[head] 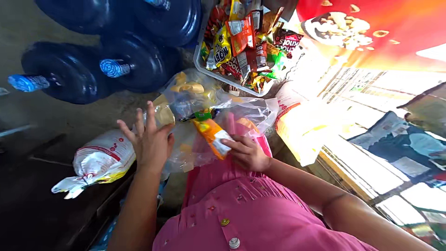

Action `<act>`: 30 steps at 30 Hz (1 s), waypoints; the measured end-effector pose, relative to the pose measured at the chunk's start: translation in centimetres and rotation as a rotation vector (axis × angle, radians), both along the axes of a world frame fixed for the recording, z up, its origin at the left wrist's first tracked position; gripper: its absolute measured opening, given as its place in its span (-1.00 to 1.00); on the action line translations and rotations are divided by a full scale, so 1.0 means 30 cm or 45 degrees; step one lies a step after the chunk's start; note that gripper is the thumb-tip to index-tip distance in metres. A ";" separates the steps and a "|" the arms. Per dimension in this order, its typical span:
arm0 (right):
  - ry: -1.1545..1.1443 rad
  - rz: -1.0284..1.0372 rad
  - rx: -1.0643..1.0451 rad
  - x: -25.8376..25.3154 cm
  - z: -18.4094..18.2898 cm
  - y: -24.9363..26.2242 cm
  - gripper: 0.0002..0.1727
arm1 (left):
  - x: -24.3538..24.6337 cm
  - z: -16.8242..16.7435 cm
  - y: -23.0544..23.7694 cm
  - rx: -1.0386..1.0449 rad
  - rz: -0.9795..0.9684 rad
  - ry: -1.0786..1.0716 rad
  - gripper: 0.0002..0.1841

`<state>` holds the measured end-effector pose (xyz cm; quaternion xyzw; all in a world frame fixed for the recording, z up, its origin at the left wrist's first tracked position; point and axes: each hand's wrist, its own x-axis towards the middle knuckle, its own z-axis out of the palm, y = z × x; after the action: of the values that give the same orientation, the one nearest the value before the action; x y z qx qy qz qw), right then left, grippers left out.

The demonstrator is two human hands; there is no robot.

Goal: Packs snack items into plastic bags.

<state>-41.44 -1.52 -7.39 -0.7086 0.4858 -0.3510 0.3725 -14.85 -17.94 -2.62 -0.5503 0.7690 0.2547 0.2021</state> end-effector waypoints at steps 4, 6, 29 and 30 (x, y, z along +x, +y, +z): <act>0.059 -0.071 0.028 -0.033 -0.063 -0.093 -0.73 | 0.041 -0.004 0.023 -0.013 0.016 -0.107 -0.18; 0.146 -0.315 0.060 -0.131 -0.102 -0.169 -0.78 | 0.057 -0.013 0.037 -0.011 0.032 -0.139 -0.08; -1.533 -1.945 0.967 -0.319 -0.799 -0.459 -0.36 | 0.004 -0.017 0.098 -0.136 -0.113 0.028 -0.72; -1.526 -1.929 0.959 -0.318 -0.810 -0.457 -0.37 | 0.011 -0.020 0.098 -0.110 -0.122 0.008 -0.75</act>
<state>-50.97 -15.22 -31.68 0.2359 0.6173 -0.6136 0.4322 -14.51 -15.01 -3.22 -0.5204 0.8053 0.2133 0.1876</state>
